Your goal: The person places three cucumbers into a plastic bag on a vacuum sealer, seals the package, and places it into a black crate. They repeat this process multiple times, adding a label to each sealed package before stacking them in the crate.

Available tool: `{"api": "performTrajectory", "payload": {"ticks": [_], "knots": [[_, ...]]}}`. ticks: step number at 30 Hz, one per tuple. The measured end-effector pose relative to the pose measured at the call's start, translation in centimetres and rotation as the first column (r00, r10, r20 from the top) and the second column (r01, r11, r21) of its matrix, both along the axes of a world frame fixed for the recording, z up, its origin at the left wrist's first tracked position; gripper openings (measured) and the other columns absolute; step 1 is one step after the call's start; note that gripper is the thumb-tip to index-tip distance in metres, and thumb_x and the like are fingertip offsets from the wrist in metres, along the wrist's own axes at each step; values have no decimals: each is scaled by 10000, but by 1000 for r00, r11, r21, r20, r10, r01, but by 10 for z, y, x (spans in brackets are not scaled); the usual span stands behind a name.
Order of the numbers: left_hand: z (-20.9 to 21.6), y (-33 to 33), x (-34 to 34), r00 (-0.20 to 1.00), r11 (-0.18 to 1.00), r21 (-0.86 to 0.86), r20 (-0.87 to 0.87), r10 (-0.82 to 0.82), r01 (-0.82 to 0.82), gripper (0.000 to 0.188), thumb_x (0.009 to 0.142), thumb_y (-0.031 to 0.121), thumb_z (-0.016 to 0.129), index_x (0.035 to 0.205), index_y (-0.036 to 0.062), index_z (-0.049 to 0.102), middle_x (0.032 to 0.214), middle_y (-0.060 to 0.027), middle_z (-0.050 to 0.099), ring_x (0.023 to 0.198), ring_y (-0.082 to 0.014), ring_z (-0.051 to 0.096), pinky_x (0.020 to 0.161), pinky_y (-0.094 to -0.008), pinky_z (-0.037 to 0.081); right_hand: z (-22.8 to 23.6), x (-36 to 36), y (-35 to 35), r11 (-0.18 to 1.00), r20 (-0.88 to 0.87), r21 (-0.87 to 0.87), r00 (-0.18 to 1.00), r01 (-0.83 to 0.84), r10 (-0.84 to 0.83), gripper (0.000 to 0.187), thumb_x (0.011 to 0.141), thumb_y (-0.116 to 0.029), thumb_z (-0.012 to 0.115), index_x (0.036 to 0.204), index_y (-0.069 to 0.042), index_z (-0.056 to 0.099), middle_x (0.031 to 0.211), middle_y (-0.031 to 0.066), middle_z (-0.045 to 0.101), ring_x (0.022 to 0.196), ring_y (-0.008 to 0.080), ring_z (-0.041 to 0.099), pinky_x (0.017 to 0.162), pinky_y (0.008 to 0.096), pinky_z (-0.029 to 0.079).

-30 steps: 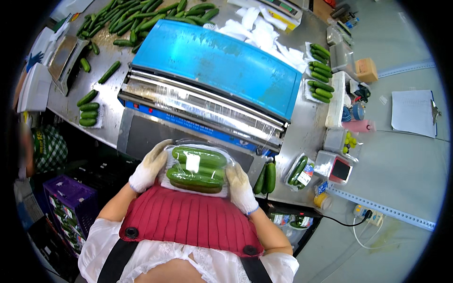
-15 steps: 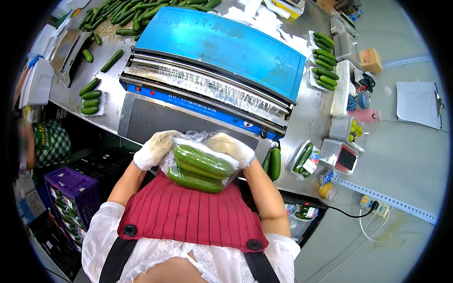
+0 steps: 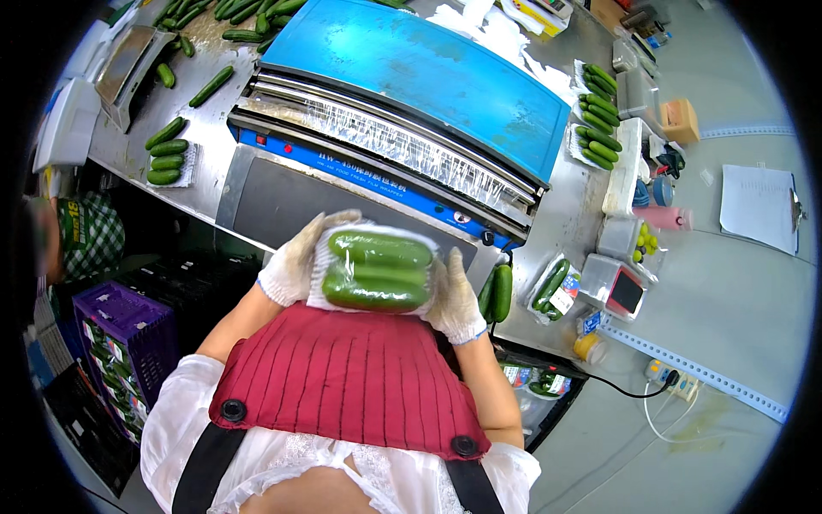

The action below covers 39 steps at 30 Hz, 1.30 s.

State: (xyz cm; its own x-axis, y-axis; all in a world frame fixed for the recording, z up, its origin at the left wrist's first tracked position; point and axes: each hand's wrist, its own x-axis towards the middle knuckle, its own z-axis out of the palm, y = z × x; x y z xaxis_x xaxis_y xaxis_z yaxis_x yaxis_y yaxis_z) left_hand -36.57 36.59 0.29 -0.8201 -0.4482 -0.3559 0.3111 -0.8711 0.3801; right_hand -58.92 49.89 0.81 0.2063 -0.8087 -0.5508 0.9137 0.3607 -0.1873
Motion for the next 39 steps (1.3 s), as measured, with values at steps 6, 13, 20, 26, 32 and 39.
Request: {"api": "performTrajectory", "payload": {"ticks": [6,13,20,26,32,39], "knots": [[21,-24,-33,997,959,-277,-61,46,-62,476,966,332,569,1298,-5,519,1384,-202,502,1273,-286,498,1058,-421,437,-21,37,-7,964,-176,222,978,149,-110,637,1000,-575,363,1390,-80,460,1343,147,552,1197,309,565,994,476,497],[4,-29,-44,943,980,-181,-331,13,-77,347,902,167,638,1201,-2,593,1220,-197,614,1103,-271,604,979,-393,490,-32,68,2,951,-150,101,949,294,-277,514,1044,-455,344,1406,-100,428,1348,129,539,1206,302,548,1011,454,484],[-10,-24,-24,968,973,229,-248,23,36,642,965,441,549,1468,93,352,1420,-163,466,1266,-322,499,1057,-472,438,-21,73,17,872,-766,13,565,490,-306,578,1035,-515,355,1338,-44,495,1223,120,604,1072,237,599,870,365,520],[-40,17,-13,994,984,148,-55,-90,97,958,791,658,677,1482,96,324,1445,-137,437,1317,-330,438,1098,-542,375,-32,105,52,817,-927,-101,-352,568,130,370,1007,-261,537,1230,31,582,1091,220,659,975,354,659,866,376,528],[-30,19,-29,994,983,184,109,-23,3,737,922,564,572,1458,95,383,1471,-153,437,1311,-340,466,1058,-560,434,38,69,88,822,-874,-339,171,457,-455,591,860,-181,713,1361,4,459,1264,251,570,1179,260,587,990,328,462],[-15,82,-73,898,914,45,170,-405,404,633,986,487,513,1454,83,379,1435,-136,475,1281,-301,498,1076,-490,419,53,50,149,997,-928,1,-372,73,28,1126,555,-410,884,1450,-26,319,1416,302,389,1276,412,476,1053,437,429]]}}
